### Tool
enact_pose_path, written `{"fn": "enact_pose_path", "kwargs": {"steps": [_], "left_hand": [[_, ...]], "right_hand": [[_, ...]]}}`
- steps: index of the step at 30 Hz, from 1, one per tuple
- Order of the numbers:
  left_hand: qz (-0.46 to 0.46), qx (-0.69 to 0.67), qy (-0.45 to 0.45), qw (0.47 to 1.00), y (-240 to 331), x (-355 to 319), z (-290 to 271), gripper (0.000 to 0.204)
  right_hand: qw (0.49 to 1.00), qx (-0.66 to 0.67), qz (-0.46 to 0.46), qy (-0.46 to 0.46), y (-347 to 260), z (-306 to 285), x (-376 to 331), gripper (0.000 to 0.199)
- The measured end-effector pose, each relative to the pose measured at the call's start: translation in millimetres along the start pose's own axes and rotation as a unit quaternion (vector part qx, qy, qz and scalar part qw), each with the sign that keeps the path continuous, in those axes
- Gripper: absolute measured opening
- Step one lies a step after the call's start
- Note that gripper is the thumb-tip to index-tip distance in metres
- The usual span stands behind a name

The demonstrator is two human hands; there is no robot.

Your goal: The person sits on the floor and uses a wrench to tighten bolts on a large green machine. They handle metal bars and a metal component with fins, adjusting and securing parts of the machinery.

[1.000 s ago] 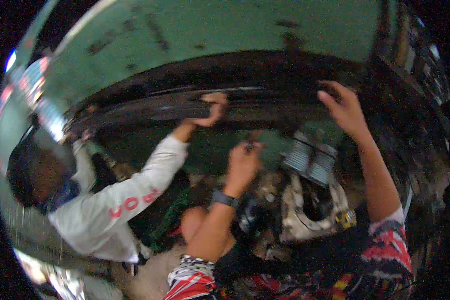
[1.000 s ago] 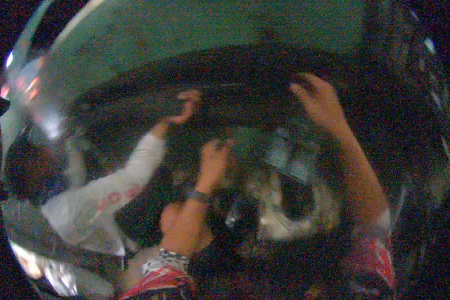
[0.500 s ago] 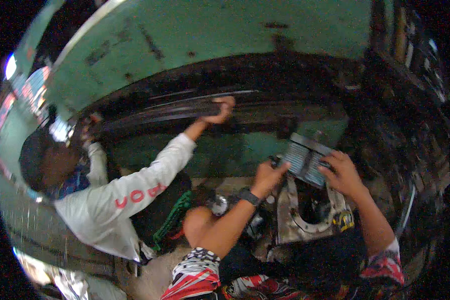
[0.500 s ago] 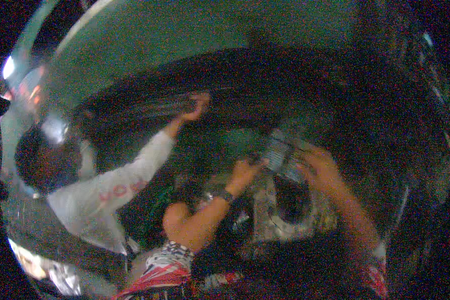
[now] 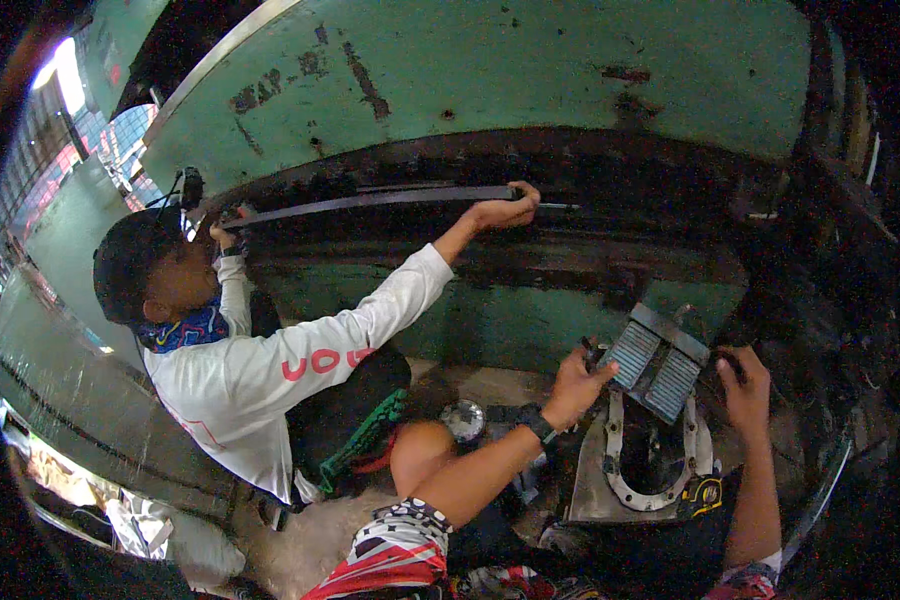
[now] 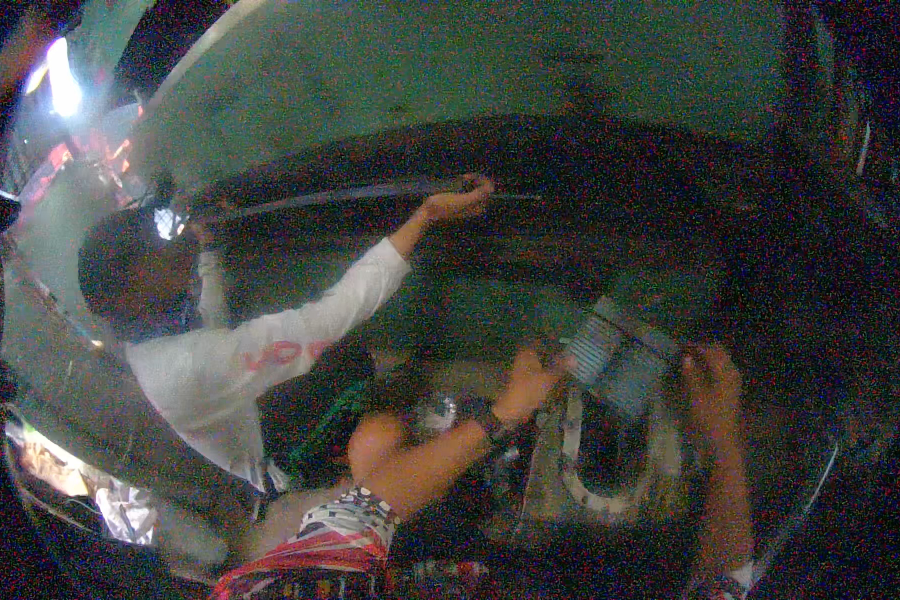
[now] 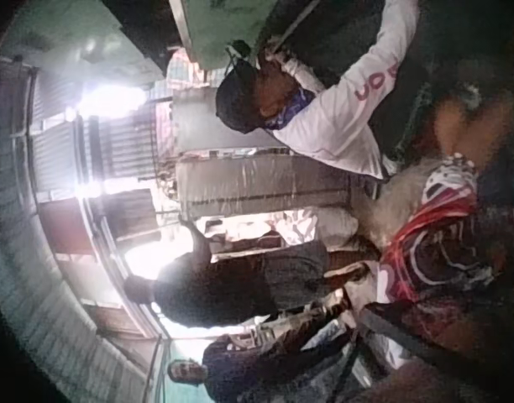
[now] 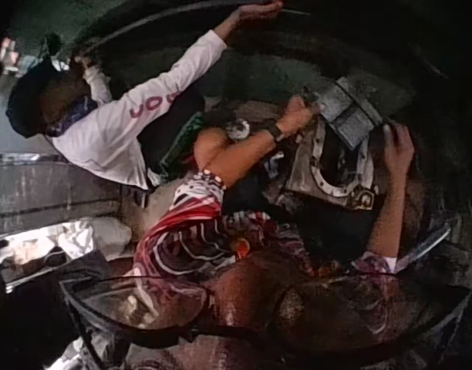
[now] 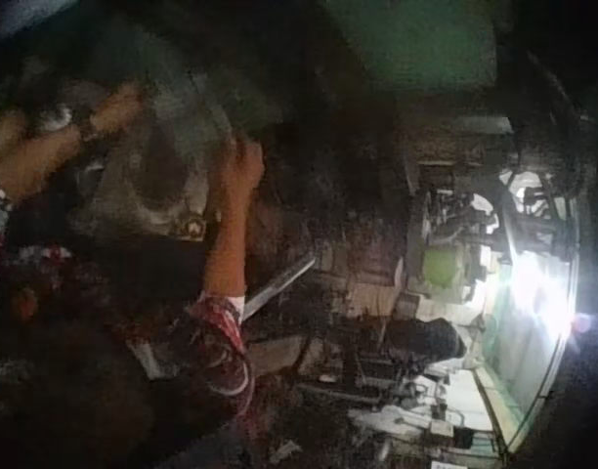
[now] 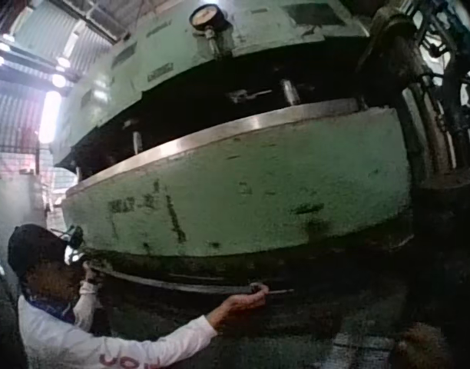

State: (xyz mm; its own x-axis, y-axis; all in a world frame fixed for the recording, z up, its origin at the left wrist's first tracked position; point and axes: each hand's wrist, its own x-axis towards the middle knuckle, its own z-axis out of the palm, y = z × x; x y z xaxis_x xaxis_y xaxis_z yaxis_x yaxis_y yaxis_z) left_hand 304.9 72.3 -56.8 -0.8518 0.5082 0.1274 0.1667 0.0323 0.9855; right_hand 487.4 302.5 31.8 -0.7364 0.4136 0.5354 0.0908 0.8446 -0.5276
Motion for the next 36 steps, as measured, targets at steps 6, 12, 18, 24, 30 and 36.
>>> {"fn": "enact_pose_path", "kwargs": {"steps": [6,12,18,24,30,36], "left_hand": [[-0.022,0.002,0.008,1.0,7.5,-7.8,-0.3,0.05],[-0.006,0.004,0.009,1.0,-27.0,5.3,9.1,0.043],[0.013,0.019,0.018,1.0,-21.5,5.6,13.7,0.048],[0.001,-0.058,0.005,0.998,-37.7,9.9,19.9,0.053],[-0.035,0.066,0.009,0.997,-29.3,9.4,14.5,0.052],[-0.028,-0.01,0.008,1.0,-5.7,2.1,9.5,0.052]], "right_hand": [[0.999,-0.001,0.023,0.025,19.8,9.9,-9.1,0.021],[1.0,0.009,0.005,0.016,26.3,18.7,-5.1,0.022],[0.994,0.108,0.027,-0.022,13.5,12.6,0.1,0.019],[0.995,0.095,0.019,-0.035,18.2,13.1,-1.4,0.018],[0.994,0.105,0.021,-0.027,21.2,14.9,-2.4,0.019],[0.999,0.038,0.004,-0.016,23.0,9.3,-2.4,0.019]]}}
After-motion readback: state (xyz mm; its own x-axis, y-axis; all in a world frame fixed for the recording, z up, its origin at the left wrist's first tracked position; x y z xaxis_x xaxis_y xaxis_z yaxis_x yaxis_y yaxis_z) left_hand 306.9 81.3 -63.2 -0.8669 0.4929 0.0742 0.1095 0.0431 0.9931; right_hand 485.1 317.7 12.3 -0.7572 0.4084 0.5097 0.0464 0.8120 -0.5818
